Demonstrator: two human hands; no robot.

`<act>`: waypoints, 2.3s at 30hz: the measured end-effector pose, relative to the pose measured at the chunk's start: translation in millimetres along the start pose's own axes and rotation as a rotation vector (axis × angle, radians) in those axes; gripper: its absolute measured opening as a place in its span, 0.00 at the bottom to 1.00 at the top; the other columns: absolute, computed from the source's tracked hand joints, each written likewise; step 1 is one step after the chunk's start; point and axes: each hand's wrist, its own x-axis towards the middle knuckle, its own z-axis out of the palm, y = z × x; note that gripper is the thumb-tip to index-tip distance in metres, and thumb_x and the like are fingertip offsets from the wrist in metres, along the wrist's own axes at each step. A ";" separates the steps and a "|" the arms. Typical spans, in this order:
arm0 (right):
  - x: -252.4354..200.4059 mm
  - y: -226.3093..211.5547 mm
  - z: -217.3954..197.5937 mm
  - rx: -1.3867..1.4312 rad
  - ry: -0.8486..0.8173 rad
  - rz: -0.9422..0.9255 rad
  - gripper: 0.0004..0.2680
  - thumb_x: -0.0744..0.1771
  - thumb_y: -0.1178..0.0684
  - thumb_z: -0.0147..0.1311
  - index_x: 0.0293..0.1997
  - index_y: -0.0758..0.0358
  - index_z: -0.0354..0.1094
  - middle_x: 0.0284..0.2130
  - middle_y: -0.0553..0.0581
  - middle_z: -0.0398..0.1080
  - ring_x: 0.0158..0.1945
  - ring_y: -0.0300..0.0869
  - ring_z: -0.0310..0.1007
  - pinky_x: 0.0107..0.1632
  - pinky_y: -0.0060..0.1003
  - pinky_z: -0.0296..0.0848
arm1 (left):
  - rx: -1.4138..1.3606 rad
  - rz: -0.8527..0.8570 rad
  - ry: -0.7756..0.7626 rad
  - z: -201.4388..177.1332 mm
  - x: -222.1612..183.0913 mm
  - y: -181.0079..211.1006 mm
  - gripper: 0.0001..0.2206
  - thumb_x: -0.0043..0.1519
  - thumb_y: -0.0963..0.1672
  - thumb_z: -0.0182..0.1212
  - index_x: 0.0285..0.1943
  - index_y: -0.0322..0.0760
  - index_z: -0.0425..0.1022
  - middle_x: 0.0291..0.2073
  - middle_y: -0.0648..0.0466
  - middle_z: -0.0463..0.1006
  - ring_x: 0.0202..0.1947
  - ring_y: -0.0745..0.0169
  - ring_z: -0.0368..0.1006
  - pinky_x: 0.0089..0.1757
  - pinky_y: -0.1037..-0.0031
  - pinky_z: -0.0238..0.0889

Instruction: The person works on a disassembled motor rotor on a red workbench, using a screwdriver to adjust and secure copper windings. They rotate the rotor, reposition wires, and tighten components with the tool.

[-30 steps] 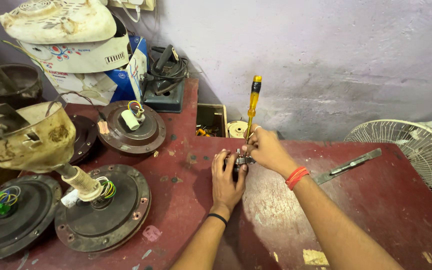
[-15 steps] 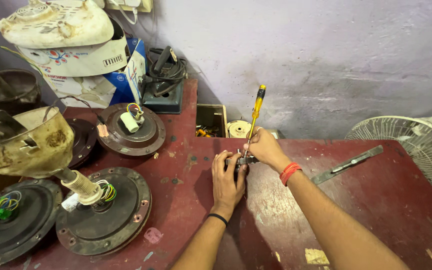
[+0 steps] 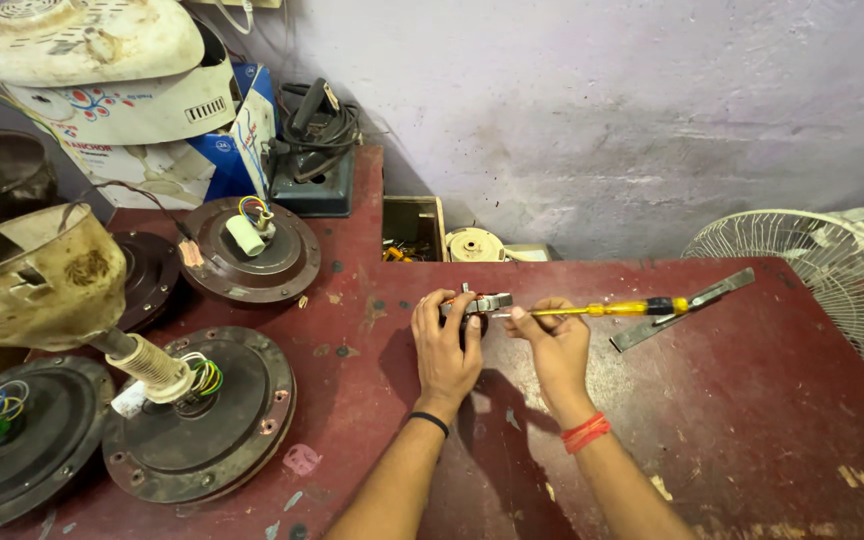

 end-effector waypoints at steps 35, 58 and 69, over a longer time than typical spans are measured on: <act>-23.8 24.9 34.5 0.254 0.097 -0.086 0.08 0.66 0.65 0.58 0.43 0.69 0.59 0.38 0.66 0.75 0.40 0.48 0.81 0.49 0.44 0.83 | -0.005 0.018 0.007 4.4 0.6 -4.0 0.13 0.63 0.42 0.60 0.56 0.39 0.76 0.52 0.44 0.69 0.59 0.41 0.64 0.62 0.51 0.53; -56.5 13.1 -76.0 -1.139 0.009 0.120 0.08 0.64 0.52 0.58 0.39 0.66 0.72 0.26 0.69 0.75 0.34 0.59 0.78 0.41 0.51 0.73 | -0.170 -0.023 0.006 12.5 -11.0 -17.7 0.16 0.67 0.40 0.51 0.63 0.33 0.71 0.59 0.39 0.67 0.64 0.36 0.63 0.69 0.50 0.48; -56.9 -42.7 -28.4 -1.142 -0.111 -0.222 0.10 0.62 0.52 0.62 0.44 0.63 0.74 0.34 0.63 0.78 0.37 0.56 0.79 0.40 0.48 0.75 | -0.165 0.009 0.051 9.8 -9.7 -12.6 0.17 0.64 0.35 0.49 0.62 0.33 0.73 0.57 0.42 0.71 0.64 0.39 0.65 0.70 0.52 0.51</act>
